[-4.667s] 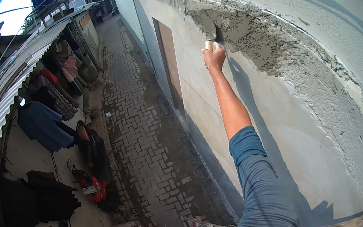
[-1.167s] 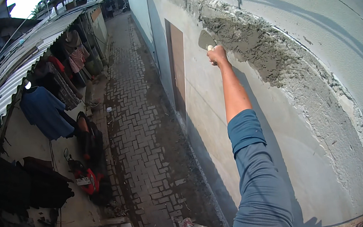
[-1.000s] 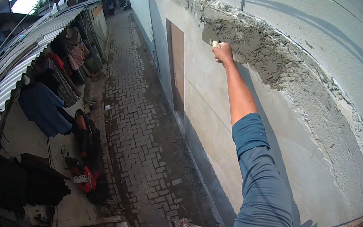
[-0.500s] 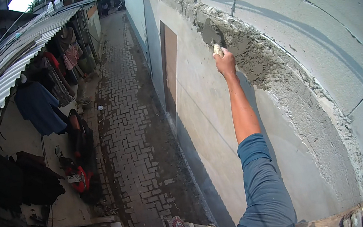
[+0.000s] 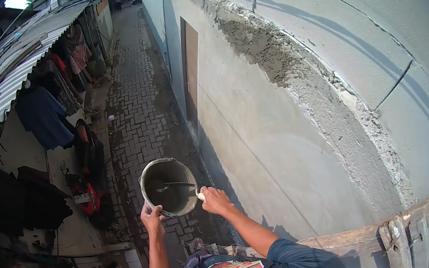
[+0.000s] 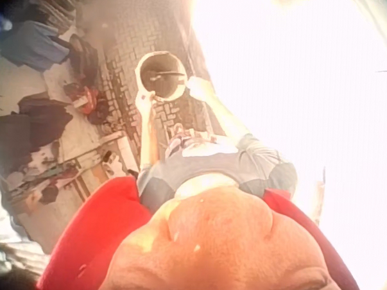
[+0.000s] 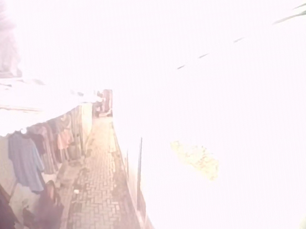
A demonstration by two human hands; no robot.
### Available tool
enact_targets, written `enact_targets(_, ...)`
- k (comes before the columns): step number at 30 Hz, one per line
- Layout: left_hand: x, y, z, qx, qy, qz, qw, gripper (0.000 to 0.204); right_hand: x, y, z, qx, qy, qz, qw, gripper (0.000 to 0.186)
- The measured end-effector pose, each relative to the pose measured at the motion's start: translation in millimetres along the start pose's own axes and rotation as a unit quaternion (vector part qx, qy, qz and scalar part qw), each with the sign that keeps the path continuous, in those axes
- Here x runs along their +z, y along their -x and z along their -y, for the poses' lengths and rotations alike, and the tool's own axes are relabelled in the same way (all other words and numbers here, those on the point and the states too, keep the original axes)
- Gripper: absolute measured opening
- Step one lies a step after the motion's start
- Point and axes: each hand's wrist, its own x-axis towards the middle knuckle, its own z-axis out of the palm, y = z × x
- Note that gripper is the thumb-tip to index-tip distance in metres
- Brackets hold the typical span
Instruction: The person applies cement to the top edge of a wall using a trowel, scooping mortar from a bucket and spreading it onto the cinder blocks.
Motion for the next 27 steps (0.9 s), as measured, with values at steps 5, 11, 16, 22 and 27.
enact_targets(5,34,4,2,0.000,-0.082,0.068,0.994,0.066,-11,39,-20,0.050,0.043,-0.041,0.997,0.042)
enact_targets(11,47,21,23,0.061,-0.192,0.165,0.965,0.024,-19,44,-44,0.161,0.044,-0.010,0.986,0.038)
enact_targets(16,56,28,45,0.040,-0.225,0.174,0.958,0.021,-12,77,-23,0.049,0.054,0.120,0.990,0.024)
enact_targets(22,48,44,30,0.049,-0.228,0.215,0.948,0.030,-3,80,-36,0.078,0.021,0.009,0.997,0.022)
enact_targets(27,34,42,26,0.113,-0.288,0.206,0.928,0.022,-29,114,-4,0.000,-0.011,0.162,0.987,0.019)
